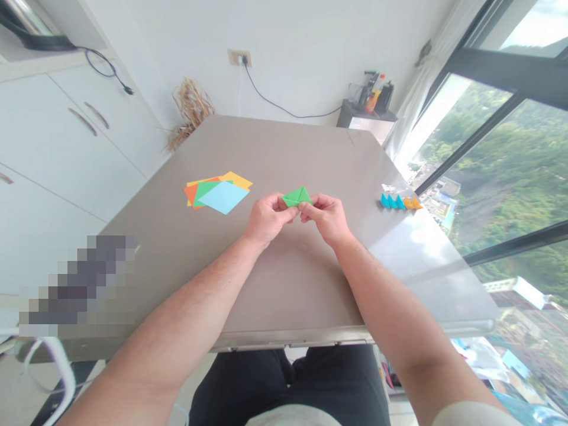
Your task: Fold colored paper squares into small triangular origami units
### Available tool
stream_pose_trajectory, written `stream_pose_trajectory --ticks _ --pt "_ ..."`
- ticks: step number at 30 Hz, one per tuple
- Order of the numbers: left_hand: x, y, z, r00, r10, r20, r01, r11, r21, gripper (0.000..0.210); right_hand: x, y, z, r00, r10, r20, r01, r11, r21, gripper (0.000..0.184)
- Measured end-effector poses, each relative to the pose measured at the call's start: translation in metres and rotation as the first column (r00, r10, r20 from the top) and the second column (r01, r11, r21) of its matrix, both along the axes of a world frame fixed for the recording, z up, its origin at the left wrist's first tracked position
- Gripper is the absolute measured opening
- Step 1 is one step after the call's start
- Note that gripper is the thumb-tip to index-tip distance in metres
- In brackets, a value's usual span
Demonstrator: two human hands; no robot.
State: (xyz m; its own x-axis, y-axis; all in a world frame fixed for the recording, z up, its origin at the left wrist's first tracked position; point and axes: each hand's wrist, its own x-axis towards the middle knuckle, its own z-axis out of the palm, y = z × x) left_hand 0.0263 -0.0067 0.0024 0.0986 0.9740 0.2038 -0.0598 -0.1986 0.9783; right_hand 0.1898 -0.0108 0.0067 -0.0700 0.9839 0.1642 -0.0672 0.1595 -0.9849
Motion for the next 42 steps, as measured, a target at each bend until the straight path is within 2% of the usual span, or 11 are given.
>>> stream_pose_trajectory --ticks 11,18,25,33,38,42 --pt "0.0008 0.0010 -0.0014 1.000 0.008 0.025 -0.009 1.000 0.012 0.029 -0.0028 -0.0015 0.0045 0.999 0.015 -0.039 -0.016 1.000 -0.011 0.022" --pt "0.0037 -0.0019 0.0010 1.000 0.029 0.011 -0.029 0.999 0.016 0.030 -0.0026 -0.0001 -0.0001 1.000 -0.020 -0.004 0.020 1.000 -0.007 0.025" --pt "0.0036 -0.0017 0.0009 0.999 -0.005 0.048 0.005 1.000 0.014 0.028 -0.0060 -0.0027 0.0001 0.997 -0.075 0.035 0.074 0.997 0.018 0.020" --pt "0.0044 -0.0047 0.0035 0.999 -0.034 0.002 0.034 0.999 0.038 0.032 -0.0071 -0.0036 0.0028 0.998 -0.058 0.031 0.058 0.998 0.013 0.018" --pt "0.0036 -0.0038 0.0029 0.999 0.034 -0.016 -0.034 0.999 0.039 0.025 -0.0063 -0.0028 0.0019 0.995 -0.090 0.051 0.089 0.996 0.013 0.020" --pt "0.0020 -0.0007 0.0027 0.994 0.068 0.082 -0.067 0.998 -0.007 0.025 -0.0072 -0.0056 0.0057 0.992 -0.095 0.079 0.093 0.995 0.025 0.021"
